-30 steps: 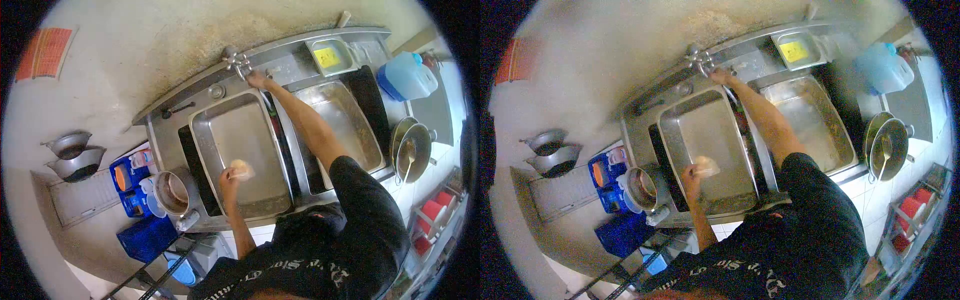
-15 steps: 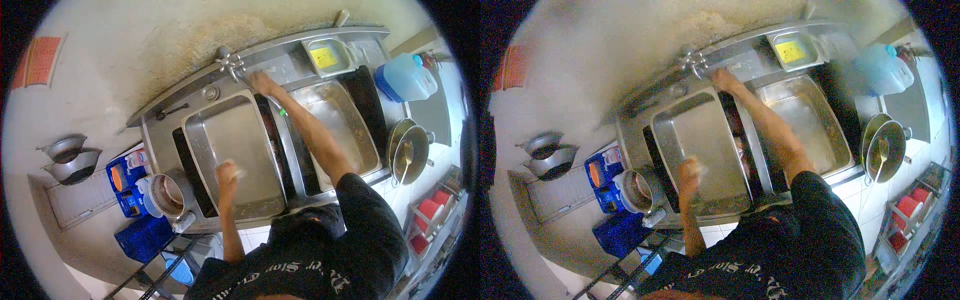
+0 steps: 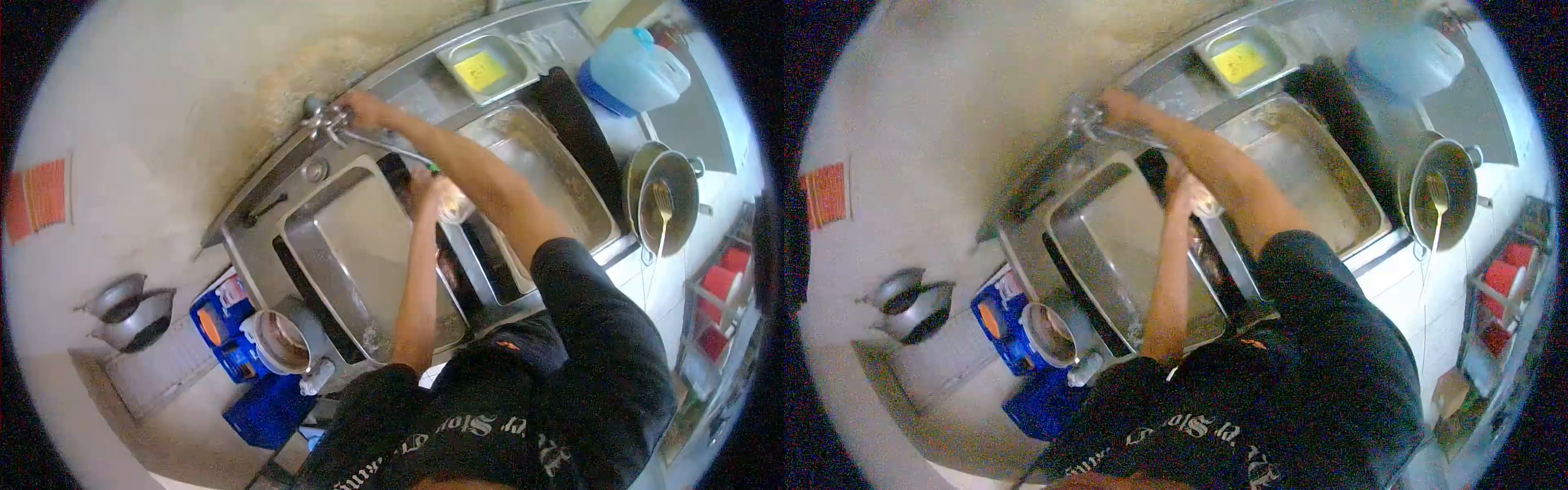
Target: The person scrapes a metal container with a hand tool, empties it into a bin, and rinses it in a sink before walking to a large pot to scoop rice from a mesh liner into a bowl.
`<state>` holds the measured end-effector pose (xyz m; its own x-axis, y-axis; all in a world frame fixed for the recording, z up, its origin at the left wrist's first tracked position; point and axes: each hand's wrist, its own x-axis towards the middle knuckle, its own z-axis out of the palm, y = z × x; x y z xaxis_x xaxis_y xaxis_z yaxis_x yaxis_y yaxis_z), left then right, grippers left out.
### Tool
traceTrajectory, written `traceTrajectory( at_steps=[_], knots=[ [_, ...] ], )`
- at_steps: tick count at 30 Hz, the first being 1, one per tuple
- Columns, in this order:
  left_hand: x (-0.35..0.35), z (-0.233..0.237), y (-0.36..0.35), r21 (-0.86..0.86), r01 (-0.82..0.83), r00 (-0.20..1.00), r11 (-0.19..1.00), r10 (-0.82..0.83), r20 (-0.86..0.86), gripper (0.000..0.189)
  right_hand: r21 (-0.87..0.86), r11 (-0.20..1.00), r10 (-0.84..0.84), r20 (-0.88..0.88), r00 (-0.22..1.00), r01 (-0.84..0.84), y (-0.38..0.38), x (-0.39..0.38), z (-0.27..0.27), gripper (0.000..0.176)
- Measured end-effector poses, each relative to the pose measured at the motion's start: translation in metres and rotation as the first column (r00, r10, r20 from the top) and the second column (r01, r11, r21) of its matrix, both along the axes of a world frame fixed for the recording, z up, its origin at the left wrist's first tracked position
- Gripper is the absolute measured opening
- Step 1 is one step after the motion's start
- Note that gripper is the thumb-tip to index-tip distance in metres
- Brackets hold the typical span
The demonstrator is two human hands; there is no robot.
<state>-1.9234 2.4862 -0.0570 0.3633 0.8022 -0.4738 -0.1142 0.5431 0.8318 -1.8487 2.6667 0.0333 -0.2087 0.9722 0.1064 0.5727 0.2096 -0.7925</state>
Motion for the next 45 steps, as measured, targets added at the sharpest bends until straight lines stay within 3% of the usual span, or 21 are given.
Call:
traceTrajectory(
  at_steps=[1, 2, 4, 5, 6, 8, 9, 11, 13, 15, 19, 25, 29, 30, 33, 35, 37, 39, 40, 43, 45],
  knots=[
    [0.005, -0.019, 0.018, 0.041, 0.046, 0.998, 0.998, -0.048, 0.043, 0.067, 0.201, 0.977, -0.100, 0.153, 0.983, 0.068, -0.003, 0.000, -0.005, 0.048],
    [0.011, 0.005, 0.029, 0.126, 0.075, 0.988, 0.989, -0.057, -0.141, 0.056, 0.189, 0.978, -0.122, 0.157, 0.980, 0.091, -0.020, 0.004, -0.002, 0.048],
    [0.014, -0.017, 0.037, 0.083, -0.105, 0.994, 0.991, 0.102, 0.036, 0.041, 0.423, 0.808, -0.418, -0.077, 0.905, 0.409, -0.061, -0.001, 0.013, 0.044],
    [0.014, 0.013, 0.040, 0.246, -0.012, 0.975, 0.969, 0.065, -0.210, 0.037, 0.394, 0.775, -0.465, -0.175, 0.868, 0.495, -0.080, 0.008, 0.009, 0.040],
    [0.007, -0.002, 0.048, 0.234, -0.014, 0.976, 0.972, 0.063, -0.206, 0.037, 0.358, 0.741, -0.500, -0.270, 0.823, 0.568, -0.105, 0.022, 0.004, 0.037],
    [-0.008, -0.061, 0.066, -0.137, -0.089, 0.987, 0.987, 0.105, 0.118, 0.033, 0.283, 0.555, -0.767, -0.192, 0.613, 0.783, -0.165, 0.051, -0.018, 0.034],
    [-0.010, -0.075, 0.075, -0.148, -0.093, 0.987, 0.985, 0.111, 0.115, 0.033, 0.025, 0.486, -0.821, -0.331, 0.465, 0.874, -0.196, 0.059, -0.017, 0.030],
    [-0.010, -0.089, 0.093, -0.222, 0.028, 0.967, 0.975, 0.030, 0.253, 0.030, -0.120, 0.426, -0.893, -0.211, 0.397, 0.896, -0.257, 0.081, -0.086, 0.022],
    [-0.010, -0.075, 0.099, -0.369, 0.081, 0.981, 0.926, -0.009, 0.192, 0.025, -0.304, 0.588, -0.758, 0.115, 0.642, 0.749, -0.317, 0.090, -0.112, 0.028],
    [-0.013, -0.080, 0.099, -0.195, 0.058, 0.997, 0.979, -0.049, 0.051, 0.022, -0.502, 0.714, -0.362, 0.332, 0.871, 0.489, -0.351, 0.088, -0.092, 0.043],
    [-0.044, -0.119, 0.115, -0.213, 0.218, 0.969, 0.952, -0.237, -0.067, 0.021, -0.551, 0.632, -0.435, 0.330, 0.838, 0.545, -0.367, 0.051, -0.143, 0.051],
    [-0.046, -0.056, 0.095, -0.104, 0.180, 0.955, 0.978, -0.199, -0.218, 0.023, -0.768, 0.559, -0.593, -0.106, 0.798, 0.314, -0.324, 0.028, -0.186, 0.054],
    [-0.052, -0.065, 0.101, -0.041, 0.199, 0.920, 0.979, -0.201, -0.337, 0.024, -0.760, 0.643, -0.511, -0.328, 0.795, 0.100, -0.362, 0.042, -0.186, 0.056],
    [-0.045, -0.039, 0.095, -0.037, 0.212, 0.915, 0.977, -0.212, -0.344, 0.023, -0.729, 0.683, -0.465, -0.381, 0.799, 0.050, -0.376, 0.048, -0.187, 0.051],
    [-0.022, 0.042, 0.071, -0.023, 0.250, 0.783, 0.968, -0.216, -0.583, 0.021, -0.874, 0.486, -0.668, -0.358, 0.652, 0.017, -0.380, 0.048, -0.204, 0.056],
    [-0.072, -0.085, 0.118, 0.215, 0.732, 0.579, 0.646, -0.424, -0.696, 0.023, -0.843, 0.527, -0.594, -0.273, 0.757, 0.109, -0.374, 0.051, -0.160, 0.059],
    [-0.075, -0.060, 0.110, 0.063, 0.574, 0.718, 0.816, -0.465, -0.518, 0.020, -0.800, 0.576, -0.512, -0.192, 0.838, 0.169, -0.389, 0.041, -0.144, 0.063],
    [-0.067, -0.011, 0.093, 0.004, 0.453, 0.783, 0.892, -0.396, -0.480, 0.023, -0.757, 0.652, -0.279, -0.273, 0.921, -0.027, -0.422, 0.045, -0.151, 0.067],
    [-0.065, -0.010, 0.099, -0.013, 0.517, 0.696, 0.856, -0.429, -0.576, 0.022, -0.726, 0.677, -0.155, -0.305, 0.940, -0.124, -0.435, 0.052, -0.154, 0.070],
    [-0.070, -0.003, 0.098, 0.218, 0.579, 0.756, 0.785, -0.418, -0.504, 0.021, -0.646, 0.696, 0.103, -0.342, 0.934, -0.313, -0.450, 0.064, -0.138, 0.074],
    [-0.063, 0.037, 0.093, -0.118, 0.502, 0.763, 0.857, -0.503, -0.406, 0.020, -0.770, 0.638, -0.093, -0.039, 0.995, 0.030, -0.462, 0.052, -0.085, 0.063]
  ],
)
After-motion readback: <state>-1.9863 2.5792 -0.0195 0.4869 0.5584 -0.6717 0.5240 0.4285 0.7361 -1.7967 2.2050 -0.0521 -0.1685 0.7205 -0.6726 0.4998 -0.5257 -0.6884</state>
